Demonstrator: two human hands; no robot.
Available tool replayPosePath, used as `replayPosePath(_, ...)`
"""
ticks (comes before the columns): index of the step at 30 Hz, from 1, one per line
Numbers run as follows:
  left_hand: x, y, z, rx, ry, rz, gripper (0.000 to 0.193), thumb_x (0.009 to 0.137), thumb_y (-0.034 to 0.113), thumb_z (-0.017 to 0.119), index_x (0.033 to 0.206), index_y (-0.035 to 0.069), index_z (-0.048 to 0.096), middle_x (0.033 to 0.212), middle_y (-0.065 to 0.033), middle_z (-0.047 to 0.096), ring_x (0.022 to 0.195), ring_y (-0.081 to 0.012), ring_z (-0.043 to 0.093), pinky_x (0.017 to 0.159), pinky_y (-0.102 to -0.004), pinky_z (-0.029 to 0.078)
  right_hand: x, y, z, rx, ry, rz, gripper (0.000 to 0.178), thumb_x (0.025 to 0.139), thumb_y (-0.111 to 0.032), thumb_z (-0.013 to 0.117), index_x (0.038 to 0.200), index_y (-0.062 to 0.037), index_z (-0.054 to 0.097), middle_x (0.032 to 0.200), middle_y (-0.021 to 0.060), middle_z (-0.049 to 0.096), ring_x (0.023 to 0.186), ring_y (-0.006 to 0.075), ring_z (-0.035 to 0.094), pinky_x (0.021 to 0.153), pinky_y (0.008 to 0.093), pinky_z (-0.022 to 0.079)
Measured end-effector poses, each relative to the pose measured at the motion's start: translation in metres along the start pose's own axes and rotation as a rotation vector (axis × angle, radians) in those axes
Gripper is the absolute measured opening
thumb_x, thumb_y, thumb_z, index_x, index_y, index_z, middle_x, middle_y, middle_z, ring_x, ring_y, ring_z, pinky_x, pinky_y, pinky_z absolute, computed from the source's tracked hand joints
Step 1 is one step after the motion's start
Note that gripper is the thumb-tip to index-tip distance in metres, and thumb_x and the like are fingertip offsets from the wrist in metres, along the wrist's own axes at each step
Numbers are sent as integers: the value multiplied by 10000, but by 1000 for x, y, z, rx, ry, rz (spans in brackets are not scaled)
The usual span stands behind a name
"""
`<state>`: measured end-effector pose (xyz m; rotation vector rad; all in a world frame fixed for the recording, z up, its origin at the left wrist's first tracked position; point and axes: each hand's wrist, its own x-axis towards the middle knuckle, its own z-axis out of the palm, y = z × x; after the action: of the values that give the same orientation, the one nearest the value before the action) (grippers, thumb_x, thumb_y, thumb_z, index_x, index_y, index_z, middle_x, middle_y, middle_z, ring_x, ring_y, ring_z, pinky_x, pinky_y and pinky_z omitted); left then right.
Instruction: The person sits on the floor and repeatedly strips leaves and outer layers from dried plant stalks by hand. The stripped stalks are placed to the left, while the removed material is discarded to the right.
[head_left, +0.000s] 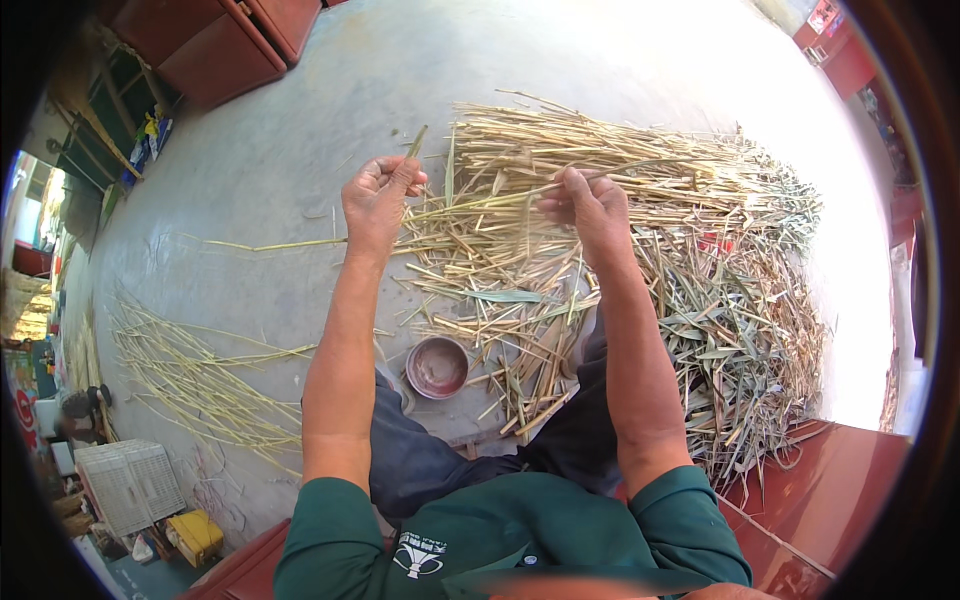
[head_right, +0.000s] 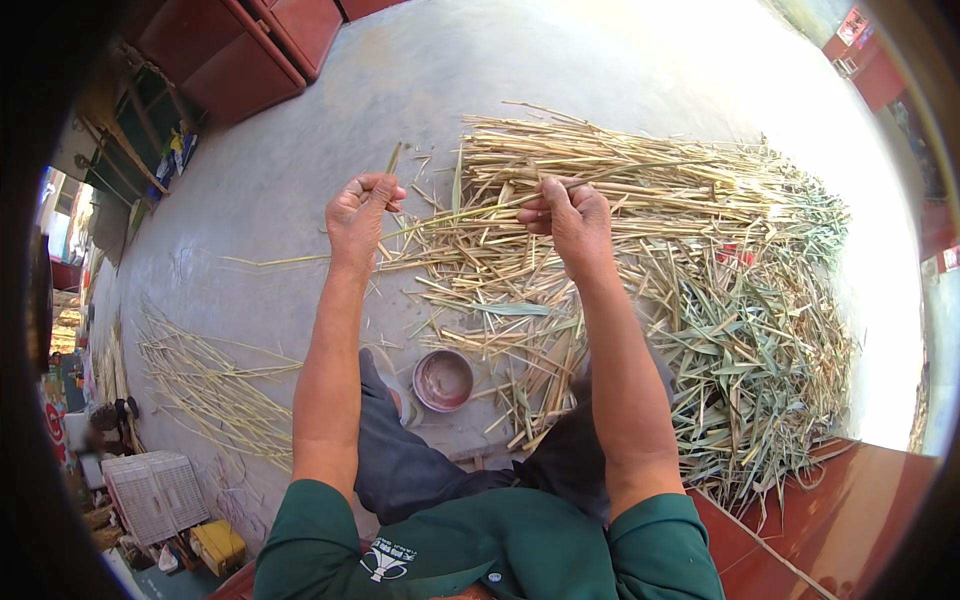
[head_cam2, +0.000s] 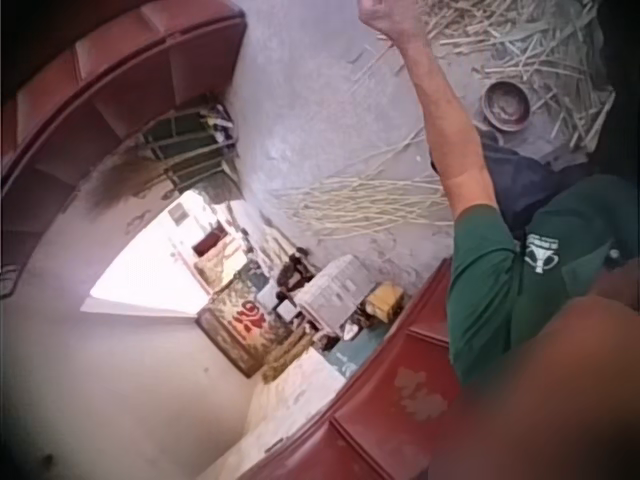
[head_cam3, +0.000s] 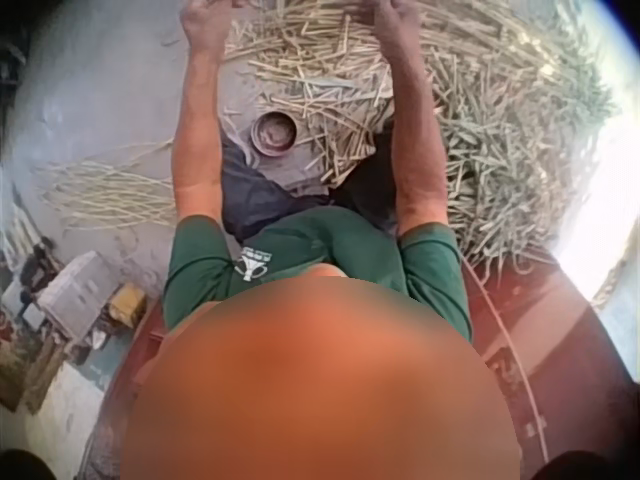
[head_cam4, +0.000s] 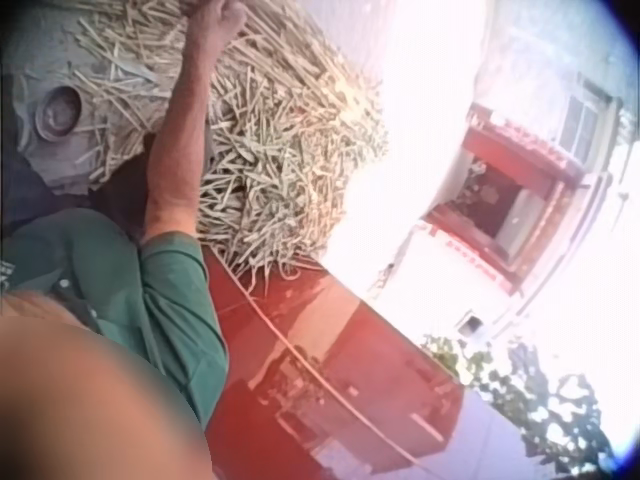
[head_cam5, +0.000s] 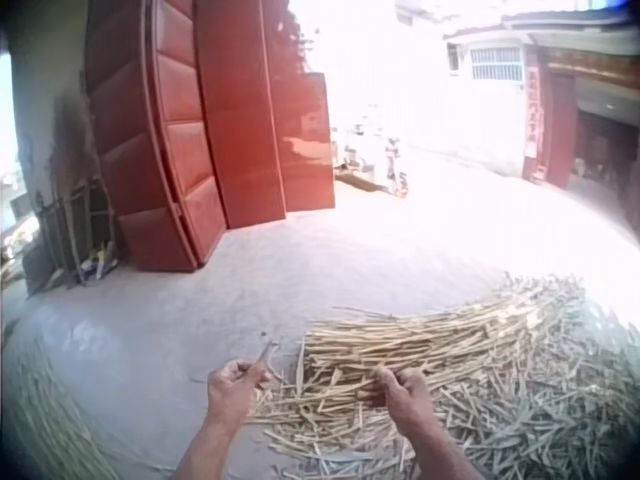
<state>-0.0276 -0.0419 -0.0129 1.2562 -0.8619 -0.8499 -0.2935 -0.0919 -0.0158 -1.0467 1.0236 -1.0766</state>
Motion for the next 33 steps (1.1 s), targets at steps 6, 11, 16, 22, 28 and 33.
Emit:
replayPosePath(6,3,-2,-19,-314,-57,-120,216,910,209,766,965,24,668,803,-49,671,680,-95,596,613,-221,470,2,4,1,-41,13,-20,312,1034,-250,559,1020,55,627,881,156,716,749,184,725,672,299,602)
replayPosePath(11,11,4,-33,125,72,173,303,896,273,773,1033,27,663,804,-43,678,680,-131,591,616,-272,447,7,1,-5,-46,40,-56,307,1028,-228,563,999,71,625,856,160,710,737,181,721,650,281,596)
replayPosePath(16,-3,-10,-13,1196,-101,701,381,844,345,746,1076,47,701,874,-86,721,856,-310,641,785,-444,440,5,1,-3,-36,-44,-77,307,1034,-242,562,1043,56,635,878,147,715,771,176,726,682,280,596)
replayPosePath(22,-10,-18,7,864,-500,329,193,858,267,725,897,79,744,791,-98,715,733,-276,654,853,-378,436,2,0,0,-48,-84,-148,311,1035,-253,572,1069,47,649,906,135,731,801,165,730,736,289,600)
replayPosePath(28,-3,-9,-9,1130,-394,303,141,860,242,713,856,104,739,751,-75,710,711,-273,652,821,-365,419,3,-12,-15,84,99,-178,282,1002,-256,641,1033,24,639,897,128,709,820,197,726,695,282,599)
replayPosePath(33,-4,-9,17,794,-406,503,154,832,231,752,875,83,740,770,-96,714,703,-251,670,764,-389,451,-7,-8,-8,132,-46,-138,263,1006,-249,632,1093,0,640,984,136,723,867,207,723,776,315,591)
